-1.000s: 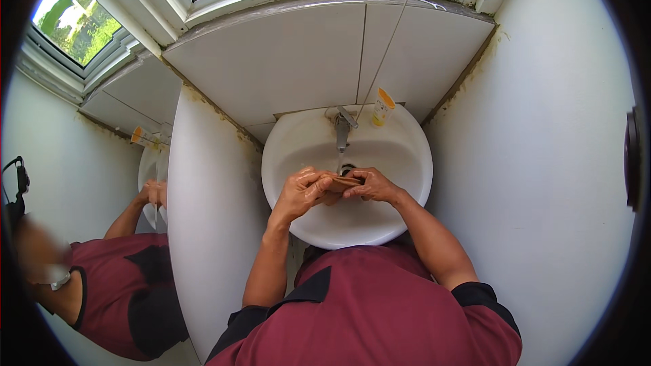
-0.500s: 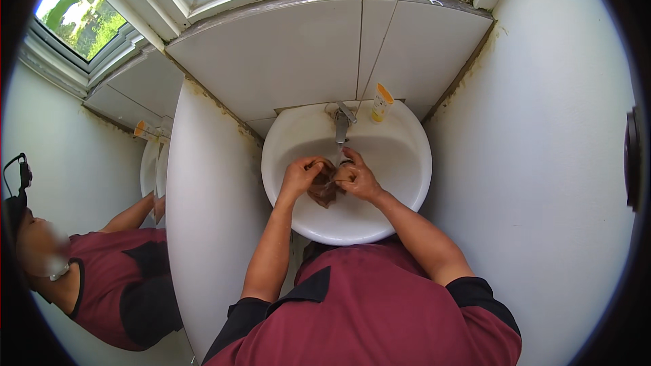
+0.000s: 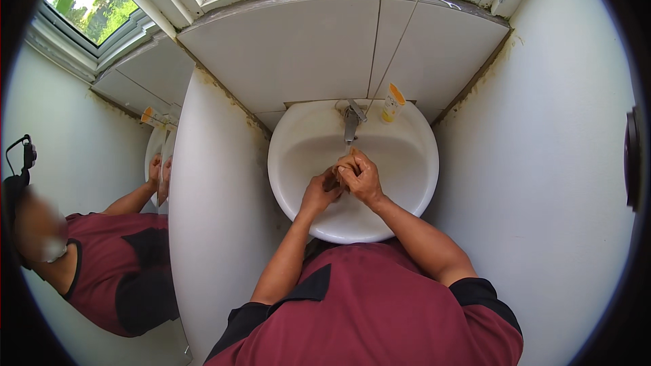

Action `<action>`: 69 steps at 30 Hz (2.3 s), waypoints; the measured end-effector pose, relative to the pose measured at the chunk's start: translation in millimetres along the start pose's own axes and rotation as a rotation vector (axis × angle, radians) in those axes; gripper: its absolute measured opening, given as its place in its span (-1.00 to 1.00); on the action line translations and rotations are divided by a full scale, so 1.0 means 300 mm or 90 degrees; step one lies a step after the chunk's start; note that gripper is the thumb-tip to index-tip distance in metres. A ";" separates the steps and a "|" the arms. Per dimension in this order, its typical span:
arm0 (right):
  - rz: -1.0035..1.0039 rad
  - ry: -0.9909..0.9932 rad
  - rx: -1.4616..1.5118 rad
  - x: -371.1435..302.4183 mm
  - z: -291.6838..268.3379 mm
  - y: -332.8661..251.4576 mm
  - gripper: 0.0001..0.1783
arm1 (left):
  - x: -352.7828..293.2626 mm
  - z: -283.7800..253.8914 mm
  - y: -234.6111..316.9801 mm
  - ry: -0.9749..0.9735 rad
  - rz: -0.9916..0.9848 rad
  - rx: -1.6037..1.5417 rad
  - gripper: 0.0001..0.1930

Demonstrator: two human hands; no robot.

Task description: Cleaning a bathroom sink using a cloth.

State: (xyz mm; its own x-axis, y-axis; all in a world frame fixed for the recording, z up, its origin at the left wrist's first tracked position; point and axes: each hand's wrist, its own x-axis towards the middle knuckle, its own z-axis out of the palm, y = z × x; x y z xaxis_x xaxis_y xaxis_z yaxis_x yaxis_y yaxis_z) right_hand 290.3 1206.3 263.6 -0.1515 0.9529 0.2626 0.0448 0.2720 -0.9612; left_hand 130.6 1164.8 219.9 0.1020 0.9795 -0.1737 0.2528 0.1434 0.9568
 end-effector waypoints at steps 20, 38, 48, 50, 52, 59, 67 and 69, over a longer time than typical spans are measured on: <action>0.131 -0.263 -0.596 -0.040 -0.098 0.154 -0.62 | 0.105 -0.102 0.050 0.280 -0.154 -0.015 -0.71; -0.290 -0.150 -0.337 -0.079 0.129 0.041 -0.79 | 0.136 0.112 -0.181 -0.073 -0.110 -0.337 -0.74; -0.006 -0.126 -0.408 -0.081 0.072 0.100 -0.75 | 0.131 0.107 -0.199 -0.212 -0.396 -0.882 -0.76; -0.195 -0.162 -0.396 -0.128 0.127 0.043 -0.74 | 0.127 0.088 -0.209 -0.262 -0.405 -0.921 -0.76; -0.256 -0.069 -0.475 -0.120 0.141 0.021 -0.71 | 0.120 0.081 -0.211 -0.295 -0.410 -0.932 -0.76; 0.334 -0.079 -0.509 0.000 0.022 0.145 -0.77 | 0.077 0.088 -0.117 -0.063 -0.362 -0.718 -0.68; 0.113 -0.064 -0.149 -0.011 0.011 0.230 -0.79 | 0.036 -0.062 0.013 0.122 -0.491 -0.462 -0.17; 0.157 -0.132 -0.052 0.008 0.035 0.192 -0.79 | 0.039 -0.057 0.013 0.148 -0.566 -0.609 -0.25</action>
State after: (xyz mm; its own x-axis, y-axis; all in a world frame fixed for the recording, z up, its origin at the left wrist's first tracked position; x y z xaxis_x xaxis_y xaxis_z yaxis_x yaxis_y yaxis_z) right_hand 282.2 1222.9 208.0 -0.3243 0.9459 -0.0084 0.1824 0.0538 -0.9818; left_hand 116.3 1179.2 225.4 0.0657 0.4890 -0.8698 -0.6353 0.6927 0.3414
